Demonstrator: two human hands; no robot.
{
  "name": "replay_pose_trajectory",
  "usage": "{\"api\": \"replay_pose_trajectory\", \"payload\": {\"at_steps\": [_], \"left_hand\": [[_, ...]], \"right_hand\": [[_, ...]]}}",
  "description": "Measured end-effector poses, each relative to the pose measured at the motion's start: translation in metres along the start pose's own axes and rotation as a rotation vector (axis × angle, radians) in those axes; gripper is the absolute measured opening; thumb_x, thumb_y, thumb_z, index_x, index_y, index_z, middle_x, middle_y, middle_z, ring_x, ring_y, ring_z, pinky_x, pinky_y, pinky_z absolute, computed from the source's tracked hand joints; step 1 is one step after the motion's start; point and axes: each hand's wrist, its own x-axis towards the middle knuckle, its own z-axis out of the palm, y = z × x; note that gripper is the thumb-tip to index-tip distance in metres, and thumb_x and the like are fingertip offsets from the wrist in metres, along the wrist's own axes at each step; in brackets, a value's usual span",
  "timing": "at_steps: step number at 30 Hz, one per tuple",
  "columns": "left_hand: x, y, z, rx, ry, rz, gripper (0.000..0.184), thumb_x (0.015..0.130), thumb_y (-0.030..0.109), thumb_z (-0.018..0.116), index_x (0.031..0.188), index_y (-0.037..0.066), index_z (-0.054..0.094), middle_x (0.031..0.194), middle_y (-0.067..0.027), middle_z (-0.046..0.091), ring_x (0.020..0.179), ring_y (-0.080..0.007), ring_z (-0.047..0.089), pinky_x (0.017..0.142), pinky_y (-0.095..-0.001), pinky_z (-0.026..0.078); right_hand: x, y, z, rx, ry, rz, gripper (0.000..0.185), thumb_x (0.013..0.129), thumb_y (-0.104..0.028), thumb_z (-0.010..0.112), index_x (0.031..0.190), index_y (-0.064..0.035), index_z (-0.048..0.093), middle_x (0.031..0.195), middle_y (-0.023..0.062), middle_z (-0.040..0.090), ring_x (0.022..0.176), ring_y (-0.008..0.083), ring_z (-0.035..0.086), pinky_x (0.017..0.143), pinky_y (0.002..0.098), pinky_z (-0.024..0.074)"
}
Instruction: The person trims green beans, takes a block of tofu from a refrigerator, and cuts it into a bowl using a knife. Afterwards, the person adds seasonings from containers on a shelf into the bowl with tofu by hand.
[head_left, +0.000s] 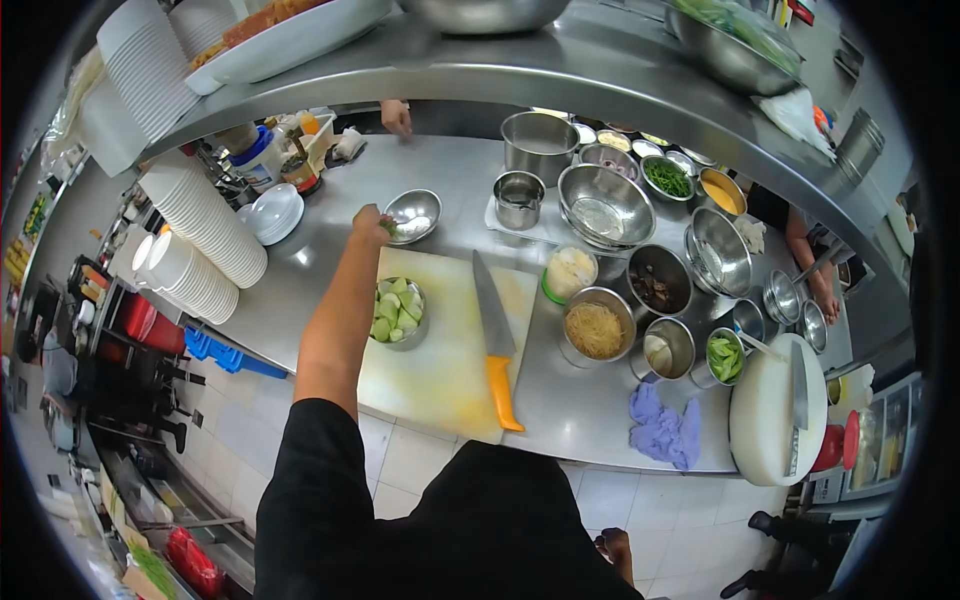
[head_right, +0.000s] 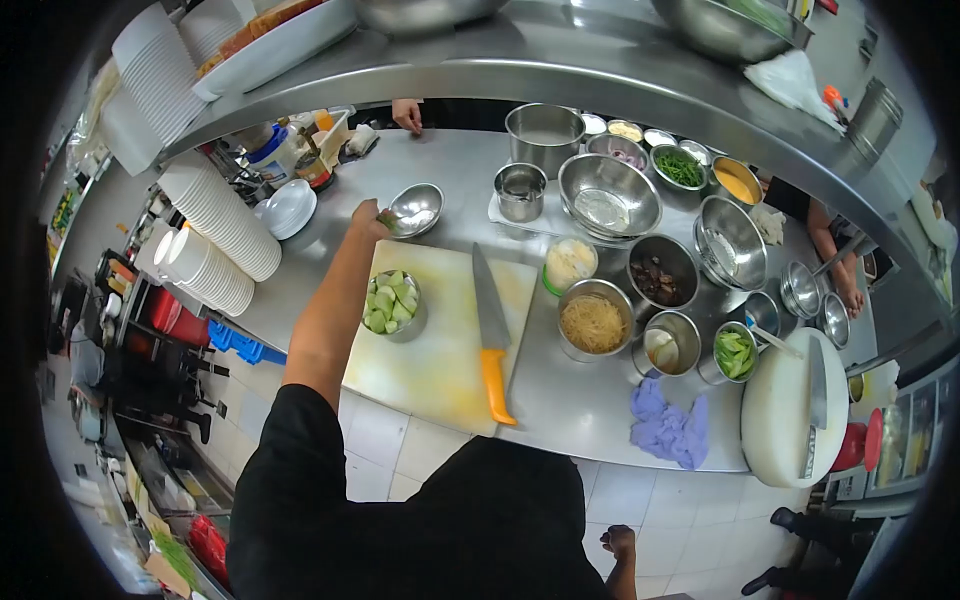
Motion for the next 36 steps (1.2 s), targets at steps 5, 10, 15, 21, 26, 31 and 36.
{"api": "replay_pose_trajectory", "payload": {"at_steps": [5,10,15,21,26,31,36], "left_hand": [[-0.025,0.008,0.019,0.254,-0.075,-0.028,0.042,0.094,0.025,0.050,0.126,0.000,0.039,0.097,-0.0168,0.050,0.078,-0.0279,0.052,0.081,-0.0536,0.048],[-0.031,0.026,0.004,0.408,-0.109,0.116,0.055,0.095,0.031,0.051,0.135,-0.005,0.040,0.122,-0.0204,0.053,0.103,-0.0299,0.057,0.087,-0.0439,0.049],[-0.106,0.039,-0.058,0.853,-0.471,0.421,0.053,0.093,0.036,0.058,0.129,-0.003,0.048,0.114,-0.0123,0.061,0.102,-0.0239,0.059,0.087,-0.0352,0.049],[-0.177,-0.023,-0.167,0.955,-0.789,0.930,0.120,0.060,0.044,0.087,0.146,0.001,0.015,0.141,-0.0221,0.037,0.130,-0.0327,0.039,0.108,-0.0413,0.034],[-0.209,-0.070,-0.180,0.897,-0.648,0.957,0.144,0.045,0.030,0.096,0.148,0.004,-0.001,0.148,-0.0239,0.022,0.135,-0.0348,0.031,0.112,-0.0424,0.030],[-0.207,-0.072,-0.168,0.843,-0.585,0.925,0.144,0.047,0.023,0.097,0.147,0.004,-0.004,0.145,-0.0231,0.024,0.130,-0.0348,0.036,0.109,-0.0412,0.033],[-0.203,-0.082,-0.170,0.946,-0.501,1.090,0.132,0.050,0.025,0.094,0.148,0.003,0.008,0.143,-0.0210,0.029,0.131,-0.0340,0.034,0.109,-0.0420,0.032]], "right_hand": [[-0.014,-0.011,0.054,0.108,0.027,0.150,0.015,0.090,-0.008,0.050,0.101,-0.0038,0.059,0.084,0.0122,0.069,0.073,0.0220,0.069,0.057,0.0363,0.0553],[0.000,0.036,0.077,-0.393,-0.142,-0.337,0.014,0.088,-0.012,0.054,0.081,-0.0023,0.060,0.067,0.0096,0.063,0.053,0.0184,0.061,0.046,0.0338,0.0495],[-0.064,-0.024,0.099,-0.343,-0.173,-0.057,0.027,0.087,-0.015,0.060,0.063,-0.0032,0.058,0.057,0.0085,0.058,0.041,0.0165,0.050,0.040,0.0305,0.0428],[-0.108,-0.046,0.125,-0.149,-0.002,-0.154,0.020,0.083,-0.020,0.067,0.080,-0.0006,0.064,0.068,0.0139,0.066,0.053,0.0230,0.061,0.049,0.0343,0.0503],[-0.090,-0.025,0.121,-0.720,-0.141,-0.030,0.026,0.083,-0.029,0.065,0.082,-0.0039,0.068,0.074,0.0137,0.069,0.064,0.0265,0.066,0.059,0.0370,0.0528],[-0.093,-0.063,0.107,-1.077,-0.338,0.078,0.035,0.088,-0.038,0.058,0.088,-0.0058,0.072,0.075,0.0115,0.070,0.069,0.0283,0.068,0.067,0.0393,0.0544],[-0.148,-0.142,0.102,-0.918,0.005,-0.522,0.037,0.072,-0.003,0.059,0.108,-0.0092,0.065,0.106,0.0181,0.065,0.106,0.0350,0.058,0.091,0.0417,0.0473]]}}
